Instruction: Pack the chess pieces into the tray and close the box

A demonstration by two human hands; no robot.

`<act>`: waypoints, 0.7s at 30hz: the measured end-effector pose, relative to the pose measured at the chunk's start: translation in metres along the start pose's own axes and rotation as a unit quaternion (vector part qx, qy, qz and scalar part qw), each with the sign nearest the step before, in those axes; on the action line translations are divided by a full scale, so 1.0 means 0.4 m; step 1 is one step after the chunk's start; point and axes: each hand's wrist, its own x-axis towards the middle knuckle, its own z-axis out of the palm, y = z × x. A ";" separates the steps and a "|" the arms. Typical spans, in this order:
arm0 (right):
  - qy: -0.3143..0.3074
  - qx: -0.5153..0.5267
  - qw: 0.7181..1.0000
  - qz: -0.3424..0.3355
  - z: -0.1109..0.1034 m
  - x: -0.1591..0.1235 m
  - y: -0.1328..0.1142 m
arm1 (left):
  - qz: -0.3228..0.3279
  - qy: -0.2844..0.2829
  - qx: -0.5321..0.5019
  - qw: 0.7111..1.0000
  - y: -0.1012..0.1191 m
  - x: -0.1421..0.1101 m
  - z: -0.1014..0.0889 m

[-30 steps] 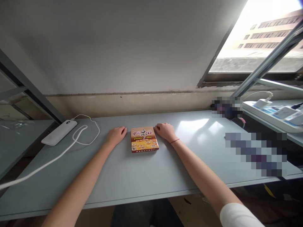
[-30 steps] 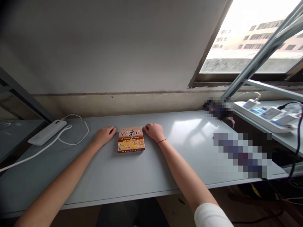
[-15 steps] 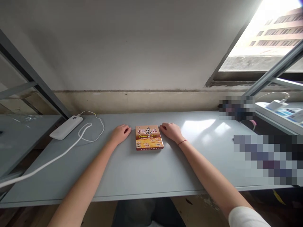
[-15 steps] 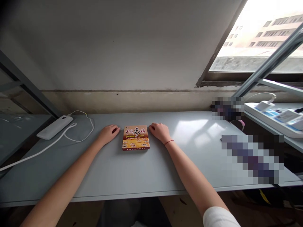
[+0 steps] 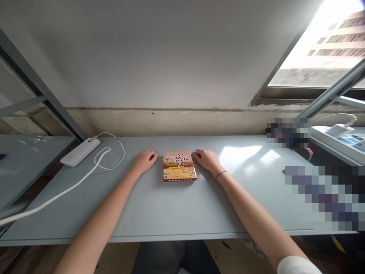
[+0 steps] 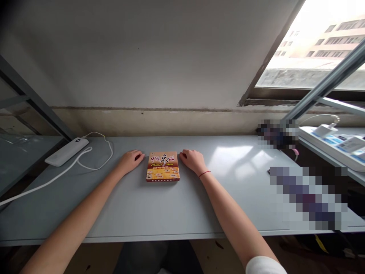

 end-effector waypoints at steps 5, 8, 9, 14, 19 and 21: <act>0.002 0.004 1.000 -0.001 -0.001 0.000 -0.001 | 0.004 0.001 0.001 1.000 -0.001 0.000 -0.001; 0.000 0.004 1.000 -0.003 -0.002 -0.001 -0.002 | 0.007 0.004 0.000 1.000 -0.002 0.000 0.001; -0.001 0.004 1.000 -0.003 -0.003 -0.001 -0.002 | 0.007 0.005 0.000 1.000 -0.003 0.000 0.002; -0.002 0.000 1.000 0.003 -0.003 -0.004 -0.001 | 0.006 0.010 0.000 1.000 -0.007 0.002 0.008; 0.011 -0.008 1.000 0.027 0.004 0.009 -0.010 | 0.009 0.015 0.001 1.000 -0.011 0.003 0.012; 0.018 -0.013 0.999 0.046 0.008 0.023 -0.018 | 0.009 0.016 0.002 1.000 -0.012 0.005 0.014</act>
